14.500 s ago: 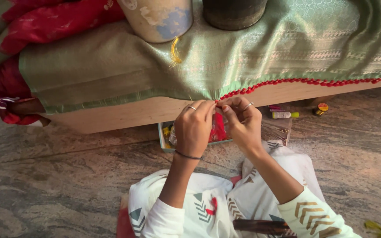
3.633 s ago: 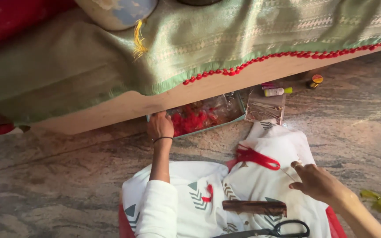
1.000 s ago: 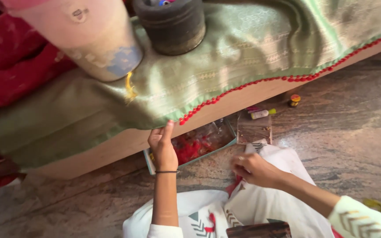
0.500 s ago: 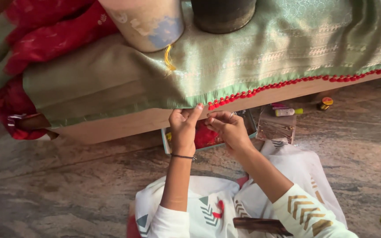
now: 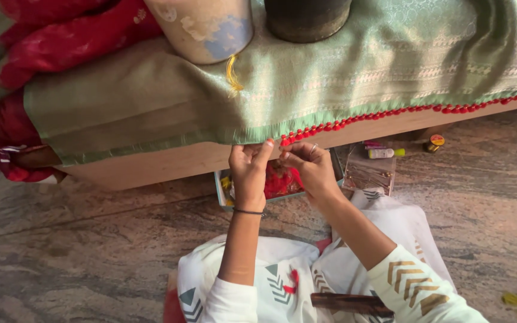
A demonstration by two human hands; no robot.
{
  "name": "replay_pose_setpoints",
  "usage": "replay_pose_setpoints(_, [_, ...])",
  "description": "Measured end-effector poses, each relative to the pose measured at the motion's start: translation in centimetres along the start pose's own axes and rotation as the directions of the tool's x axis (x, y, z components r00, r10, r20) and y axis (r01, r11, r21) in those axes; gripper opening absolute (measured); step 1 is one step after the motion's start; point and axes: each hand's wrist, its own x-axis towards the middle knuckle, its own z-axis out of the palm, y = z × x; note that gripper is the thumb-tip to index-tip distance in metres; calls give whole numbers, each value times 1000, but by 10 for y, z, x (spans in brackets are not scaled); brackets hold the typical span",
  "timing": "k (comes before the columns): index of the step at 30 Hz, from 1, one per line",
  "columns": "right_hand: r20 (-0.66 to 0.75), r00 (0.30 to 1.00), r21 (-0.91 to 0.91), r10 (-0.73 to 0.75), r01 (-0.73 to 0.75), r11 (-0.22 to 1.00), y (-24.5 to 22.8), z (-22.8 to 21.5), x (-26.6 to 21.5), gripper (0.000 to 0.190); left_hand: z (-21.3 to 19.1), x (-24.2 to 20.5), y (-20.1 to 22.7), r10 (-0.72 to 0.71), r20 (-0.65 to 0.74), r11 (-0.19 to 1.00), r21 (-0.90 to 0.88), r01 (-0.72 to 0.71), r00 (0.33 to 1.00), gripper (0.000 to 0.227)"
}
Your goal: Attaching red tassels to the edge of a green saree using a needle and thread.
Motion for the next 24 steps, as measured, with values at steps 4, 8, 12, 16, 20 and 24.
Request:
replay_pose_setpoints(4, [-10, 1000, -7, -26, 26, 1000, 3, -3, 3, 8, 5, 1, 7, -11, 31, 998, -53, 13, 999, 22])
replay_pose_setpoints(8, [-16, 999, -44, -40, 39, 998, 8, -7, 5, 8, 3, 4, 1, -19, 40, 996, -88, 23, 999, 20])
replay_pose_setpoints(12, [-48, 999, -76, 3, -7, 997, 5, -10, 6, 7, 7, 3, 8, -43, 36, 997, -58, 45, 998, 19])
replay_pose_setpoints(16, [-8, 1000, -4, -25, 25, 1000, 8, -11, 9, 6, 6, 4, 5, -30, 49, 996, -82, 34, 998, 20])
replay_pose_setpoints(20, [8, 999, 17, -38, 38, 999, 6, -12, 9, 7, 8, 4, 4, -50, 45, 995, -79, 54, 998, 20])
replay_pose_setpoints(24, [31, 998, 37, -54, 53, 998, -1, -7, 7, 6, 13, 1, 9, -34, 57, 996, -80, 39, 998, 19])
